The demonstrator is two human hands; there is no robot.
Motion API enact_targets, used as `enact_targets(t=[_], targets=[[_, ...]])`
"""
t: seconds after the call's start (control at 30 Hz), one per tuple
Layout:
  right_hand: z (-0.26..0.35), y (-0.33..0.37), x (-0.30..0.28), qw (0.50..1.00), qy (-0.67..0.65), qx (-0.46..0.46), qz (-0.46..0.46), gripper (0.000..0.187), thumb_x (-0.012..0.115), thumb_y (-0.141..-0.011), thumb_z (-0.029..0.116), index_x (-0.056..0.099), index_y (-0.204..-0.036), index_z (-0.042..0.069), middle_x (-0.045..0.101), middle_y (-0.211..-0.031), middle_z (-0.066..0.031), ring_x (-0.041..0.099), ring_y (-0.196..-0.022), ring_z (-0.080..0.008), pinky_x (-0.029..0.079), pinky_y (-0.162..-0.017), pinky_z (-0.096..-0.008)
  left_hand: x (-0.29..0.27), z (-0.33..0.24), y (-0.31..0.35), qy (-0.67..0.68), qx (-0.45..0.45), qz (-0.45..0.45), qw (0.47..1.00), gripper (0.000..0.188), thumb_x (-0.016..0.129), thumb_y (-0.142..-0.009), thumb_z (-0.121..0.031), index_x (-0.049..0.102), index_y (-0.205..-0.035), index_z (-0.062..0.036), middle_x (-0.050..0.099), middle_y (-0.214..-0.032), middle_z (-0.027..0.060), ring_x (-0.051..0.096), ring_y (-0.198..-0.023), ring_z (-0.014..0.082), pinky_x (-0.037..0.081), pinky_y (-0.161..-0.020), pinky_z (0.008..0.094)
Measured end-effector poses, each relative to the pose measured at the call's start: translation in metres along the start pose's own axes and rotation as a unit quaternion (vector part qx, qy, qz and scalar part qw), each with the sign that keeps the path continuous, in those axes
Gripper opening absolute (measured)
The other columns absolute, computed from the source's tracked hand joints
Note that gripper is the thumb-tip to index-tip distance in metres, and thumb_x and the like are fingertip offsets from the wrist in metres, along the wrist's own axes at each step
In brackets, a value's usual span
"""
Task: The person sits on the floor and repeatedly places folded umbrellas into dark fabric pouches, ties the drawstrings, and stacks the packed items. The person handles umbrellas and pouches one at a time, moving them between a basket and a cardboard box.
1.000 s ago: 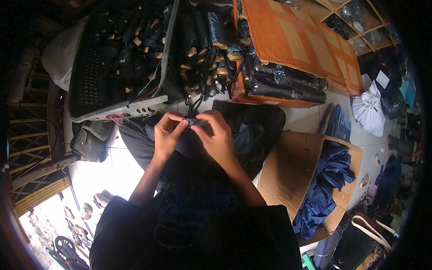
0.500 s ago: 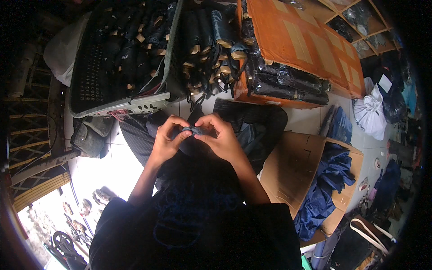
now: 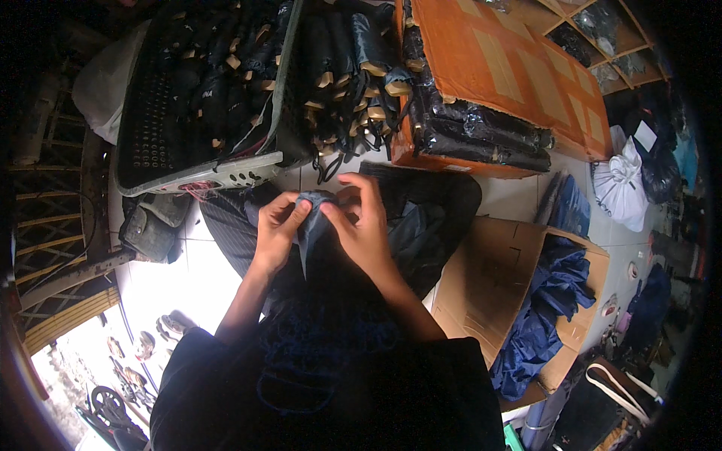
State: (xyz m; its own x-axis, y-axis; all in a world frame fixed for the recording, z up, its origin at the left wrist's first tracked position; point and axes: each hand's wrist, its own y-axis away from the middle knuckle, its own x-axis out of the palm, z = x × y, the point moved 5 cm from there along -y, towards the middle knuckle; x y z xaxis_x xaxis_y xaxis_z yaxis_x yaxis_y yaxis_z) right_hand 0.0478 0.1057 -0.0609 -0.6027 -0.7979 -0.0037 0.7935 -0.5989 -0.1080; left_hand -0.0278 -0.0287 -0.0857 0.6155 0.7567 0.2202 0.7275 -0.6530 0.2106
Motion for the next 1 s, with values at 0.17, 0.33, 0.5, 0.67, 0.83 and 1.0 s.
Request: enact_targets(t=[0.17,0.33,0.5,0.67,0.83,1.0], targets=[[-0.018,0.012,0.001,0.995,0.013,0.096,0.037,0.014,0.068,-0.084,0.004,0.058,-0.091,-0.003,0.062,-0.087,-0.0078,0.061,-0.072,-0.0116,0.049,-0.065,-0.0234,0.004,-0.008,-0.001,0.061,0.067,-0.062,0.994,0.014,0.064,-0.087,0.0,0.054,-0.096,-0.0032,0.06,-0.093,0.0028,0.053,-0.088,0.0078,0.042,-0.081,0.022],[-0.01,0.009,0.008,0.992,-0.052,0.089,0.078,0.007,0.063,-0.088,0.001,0.057,-0.091,-0.001,0.055,-0.083,0.0008,0.048,-0.073,-0.0016,0.039,-0.065,-0.0168,0.004,-0.01,-0.003,0.102,0.106,-0.031,0.989,0.023,0.064,-0.084,0.008,0.048,-0.094,-0.0064,0.056,-0.095,0.0033,0.051,-0.09,0.0087,0.042,-0.082,0.0242],[-0.015,0.008,0.004,0.989,-0.043,0.09,0.105,0.01,0.064,-0.088,0.004,0.054,-0.091,0.002,0.052,-0.079,0.0049,0.042,-0.071,-0.0001,0.034,-0.06,-0.0178,0.0,-0.016,-0.004,0.014,0.102,-0.018,0.995,0.024,0.065,-0.084,0.005,0.053,-0.103,-0.004,0.054,-0.097,0.0014,0.05,-0.094,0.0088,0.039,-0.086,0.0228],[-0.015,0.003,0.001,0.989,-0.072,0.117,0.051,0.015,0.065,-0.088,0.007,0.053,-0.094,0.002,0.054,-0.082,0.0012,0.048,-0.075,-0.0027,0.039,-0.065,-0.0192,0.009,-0.022,0.0,0.046,0.032,-0.047,0.997,0.021,0.064,-0.089,-0.007,0.06,-0.108,0.0005,0.057,-0.09,-0.0012,0.051,-0.086,0.006,0.041,-0.08,0.0202],[-0.024,0.007,0.008,0.983,-0.069,0.15,0.078,0.019,0.068,-0.087,0.013,0.054,-0.093,0.002,0.057,-0.082,0.001,0.053,-0.08,-0.0043,0.043,-0.071,-0.0211,-0.001,0.003,0.0,-0.1,0.049,-0.099,0.989,0.018,0.065,-0.09,-0.014,0.062,-0.091,0.0038,0.057,-0.066,-0.0012,0.045,-0.066,0.0037,0.041,-0.06,0.0227],[-0.031,0.019,0.009,0.986,0.003,0.146,0.085,0.014,0.064,-0.09,0.014,0.056,-0.09,0.002,0.052,-0.079,0.0033,0.044,-0.07,-0.0032,0.036,-0.063,-0.0191,-0.006,-0.006,0.012,-0.238,0.202,-0.22,0.924,0.017,0.065,-0.089,-0.01,0.057,-0.082,0.0035,0.05,-0.056,0.0053,0.036,-0.053,0.005,0.032,-0.045,0.0249]])
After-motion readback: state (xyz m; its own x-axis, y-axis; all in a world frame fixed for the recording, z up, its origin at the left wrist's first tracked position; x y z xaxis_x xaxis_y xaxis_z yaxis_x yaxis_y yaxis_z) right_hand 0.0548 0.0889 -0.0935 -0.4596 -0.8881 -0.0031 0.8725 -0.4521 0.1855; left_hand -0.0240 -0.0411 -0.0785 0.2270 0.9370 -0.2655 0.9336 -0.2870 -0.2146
